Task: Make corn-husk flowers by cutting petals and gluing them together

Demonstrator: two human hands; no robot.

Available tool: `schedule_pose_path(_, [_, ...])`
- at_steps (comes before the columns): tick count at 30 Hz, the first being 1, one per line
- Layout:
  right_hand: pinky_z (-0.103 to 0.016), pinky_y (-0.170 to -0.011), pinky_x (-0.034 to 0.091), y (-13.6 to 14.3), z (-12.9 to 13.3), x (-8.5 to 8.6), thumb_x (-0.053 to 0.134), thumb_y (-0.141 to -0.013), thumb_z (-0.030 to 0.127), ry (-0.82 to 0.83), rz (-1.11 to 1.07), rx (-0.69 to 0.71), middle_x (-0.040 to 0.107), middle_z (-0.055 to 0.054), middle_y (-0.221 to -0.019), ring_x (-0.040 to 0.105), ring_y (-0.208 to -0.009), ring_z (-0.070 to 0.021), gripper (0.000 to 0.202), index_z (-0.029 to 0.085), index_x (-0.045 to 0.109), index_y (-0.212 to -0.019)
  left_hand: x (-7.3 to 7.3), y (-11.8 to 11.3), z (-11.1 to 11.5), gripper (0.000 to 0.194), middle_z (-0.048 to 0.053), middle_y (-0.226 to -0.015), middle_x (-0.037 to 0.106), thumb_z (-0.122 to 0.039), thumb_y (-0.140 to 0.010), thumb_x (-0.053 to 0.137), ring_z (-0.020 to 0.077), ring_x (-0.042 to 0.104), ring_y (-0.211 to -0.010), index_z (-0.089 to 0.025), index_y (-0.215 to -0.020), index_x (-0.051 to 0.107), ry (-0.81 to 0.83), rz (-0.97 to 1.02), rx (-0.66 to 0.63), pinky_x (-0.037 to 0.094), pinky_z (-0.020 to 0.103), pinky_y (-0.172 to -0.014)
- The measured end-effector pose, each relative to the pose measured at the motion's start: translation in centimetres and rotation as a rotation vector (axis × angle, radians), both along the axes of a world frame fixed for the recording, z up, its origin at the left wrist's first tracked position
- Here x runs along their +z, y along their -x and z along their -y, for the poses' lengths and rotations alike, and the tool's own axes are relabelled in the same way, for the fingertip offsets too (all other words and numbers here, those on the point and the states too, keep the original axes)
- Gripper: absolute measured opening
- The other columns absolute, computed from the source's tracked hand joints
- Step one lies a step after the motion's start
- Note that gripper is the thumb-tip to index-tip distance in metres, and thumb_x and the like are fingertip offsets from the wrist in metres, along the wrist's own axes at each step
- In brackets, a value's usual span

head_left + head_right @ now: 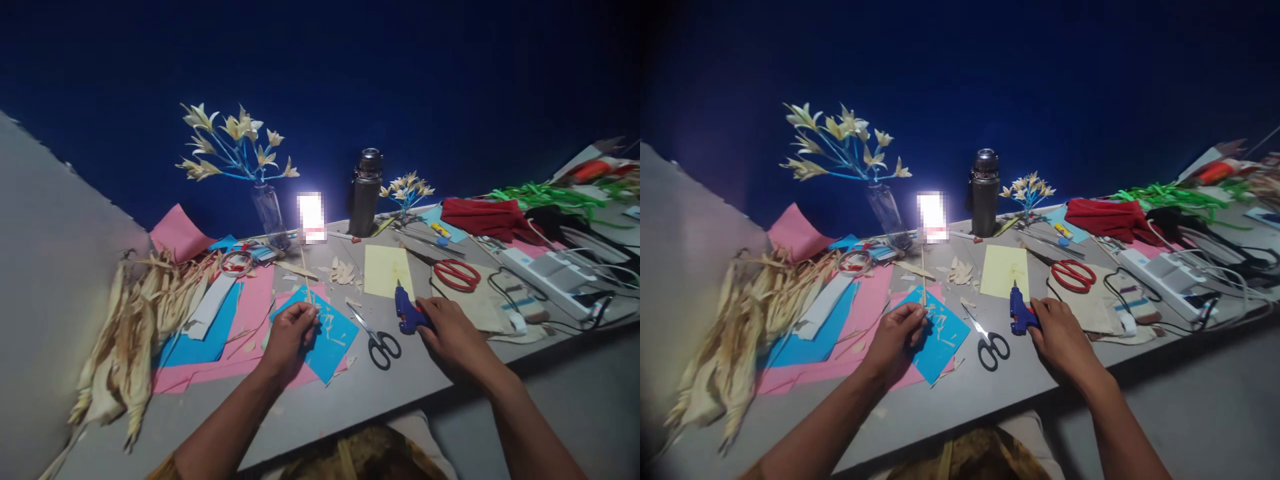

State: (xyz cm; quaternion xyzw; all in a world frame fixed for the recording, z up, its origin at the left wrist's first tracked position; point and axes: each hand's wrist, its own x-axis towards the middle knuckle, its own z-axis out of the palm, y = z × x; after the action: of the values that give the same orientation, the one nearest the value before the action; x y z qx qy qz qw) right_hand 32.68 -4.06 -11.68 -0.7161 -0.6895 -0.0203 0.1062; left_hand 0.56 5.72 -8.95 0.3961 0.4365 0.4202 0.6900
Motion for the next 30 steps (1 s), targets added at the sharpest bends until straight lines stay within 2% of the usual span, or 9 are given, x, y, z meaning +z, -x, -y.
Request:
schedule_pose_path(4, [-0.04, -0.089, 0.047, -0.3, -0.3, 0.7, 0.064, -0.084, 0.018, 0.035, -0.041, 0.004, 0.063, -0.014, -0.105, 0.058, -0.097, -0.0288, 0.042, 0.015, 0.063, -0.126, 0.6, -0.3, 0.7, 0.031, -0.004, -0.062, 0.057, -0.036, -0.07, 0.083, 0.0032, 0.038, -0.044, -0.016, -0.076, 0.06, 0.043, 0.035, 0.038, 0.024, 0.017, -0.043])
schedule_pose_path(7, [-0.039, -0.089, 0.047, -0.3, -0.2, 1.1, 0.064, -0.084, 0.017, -0.004, -0.12, 0.034, 0.062, -0.012, -0.103, 0.057, -0.097, -0.0277, 0.035, 0.018, 0.066, -0.119, 1.8, -1.0, 1.7, 0.032, -0.004, -0.058, 0.056, -0.035, -0.067, 0.085, 0.0033, 0.038, -0.043, -0.016, -0.074, 0.06, 0.066, 0.028, -0.026, 0.025, 0.017, -0.043])
schedule_pose_path(11, [-0.045, -0.094, 0.048, -0.8, 0.6, 0.6, 0.059, -0.087, 0.021, -0.159, -0.315, 0.045, 0.06, -0.013, -0.112, 0.056, -0.105, -0.0291, 0.033, 0.02, 0.063, -0.12, 3.6, -2.5, 2.6, 0.034, -0.003, -0.055, 0.055, -0.041, -0.069, 0.083, 0.0046, 0.038, -0.04, -0.016, -0.072, 0.06, 0.055, 0.002, -0.14, 0.028, 0.019, -0.042])
schedule_pose_path(14, [-0.048, -0.097, 0.049, -1.7, 1.2, 0.4, 0.054, -0.09, 0.028, -0.274, -0.524, 0.024, 0.058, -0.014, -0.126, 0.056, -0.116, -0.0298, 0.037, 0.02, 0.059, -0.126, 4.3, -4.1, 2.3, 0.033, -0.005, -0.051, 0.052, -0.042, -0.071, 0.081, 0.0054, 0.037, -0.039, -0.017, -0.073, 0.06, 0.031, -0.017, -0.14, 0.029, 0.02, -0.041])
schedule_pose_path(16, [-0.044, -0.085, 0.055, -2.3, 1.3, 0.6, 0.054, -0.091, 0.036, -0.256, -0.675, -0.022, 0.061, -0.014, -0.125, 0.061, -0.109, -0.0294, 0.041, 0.018, 0.058, -0.128, 4.5, -5.4, 2.0, 0.031, -0.003, -0.055, 0.055, -0.039, -0.069, 0.081, 0.0054, 0.04, -0.041, -0.016, -0.073, 0.061, -0.01, -0.04, -0.116, 0.029, 0.019, -0.042])
schedule_pose_path(18, [-0.038, -0.07, 0.056, -2.7, 1.3, 1.0, 0.055, -0.091, 0.044, -0.189, -0.84, -0.083, 0.067, -0.012, -0.113, 0.066, -0.094, -0.0272, 0.047, 0.016, 0.059, -0.13, 4.7, -7.0, 1.9, 0.029, -0.002, -0.059, 0.058, -0.036, -0.068, 0.081, 0.0058, 0.044, -0.044, -0.016, -0.072, 0.061, -0.043, -0.05, -0.115, 0.031, 0.019, -0.044])
schedule_pose_path(20, [-0.035, -0.066, 0.056, -2.8, 1.2, 1.3, 0.057, -0.092, 0.048, -0.162, -1.027, -0.113, 0.071, -0.01, -0.1, 0.067, -0.083, -0.0244, 0.049, 0.016, 0.061, -0.128, 4.8, -8.6, 2.0, 0.026, -0.002, -0.059, 0.057, -0.034, -0.069, 0.079, 0.0064, 0.046, -0.047, -0.016, -0.071, 0.061, -0.062, -0.043, -0.133, 0.034, 0.019, -0.046])
schedule_pose_path(25, [-0.041, -0.084, 0.056, -2.4, 1.4, 1.7, 0.059, -0.093, 0.051, -0.271, -1.222, -0.048, 0.072, -0.014, -0.106, 0.068, -0.098, -0.0268, 0.037, 0.017, 0.071, -0.1, 5.0, -10.7, 2.2, 0.026, 0.0, -0.067, 0.059, -0.029, -0.068, 0.082, 0.0069, 0.051, -0.052, -0.014, -0.073, 0.062, 0.064, 0.142, -0.17, 0.039, 0.018, -0.048])
schedule_pose_path(30, [-0.044, -0.091, 0.057, -1.2, 1.5, 2.8, 0.06, -0.092, 0.053, -0.138, -1.152, 0.067, 0.072, -0.015, -0.113, 0.069, -0.102, -0.0287, 0.045, 0.019, 0.067, -0.121, 4.4, -10.9, 1.6, 0.024, 0.0, -0.068, 0.059, -0.023, -0.07, 0.083, 0.0052, 0.053, -0.05, -0.012, -0.078, 0.063, 0.18, 0.282, -0.17, 0.043, 0.016, -0.048])
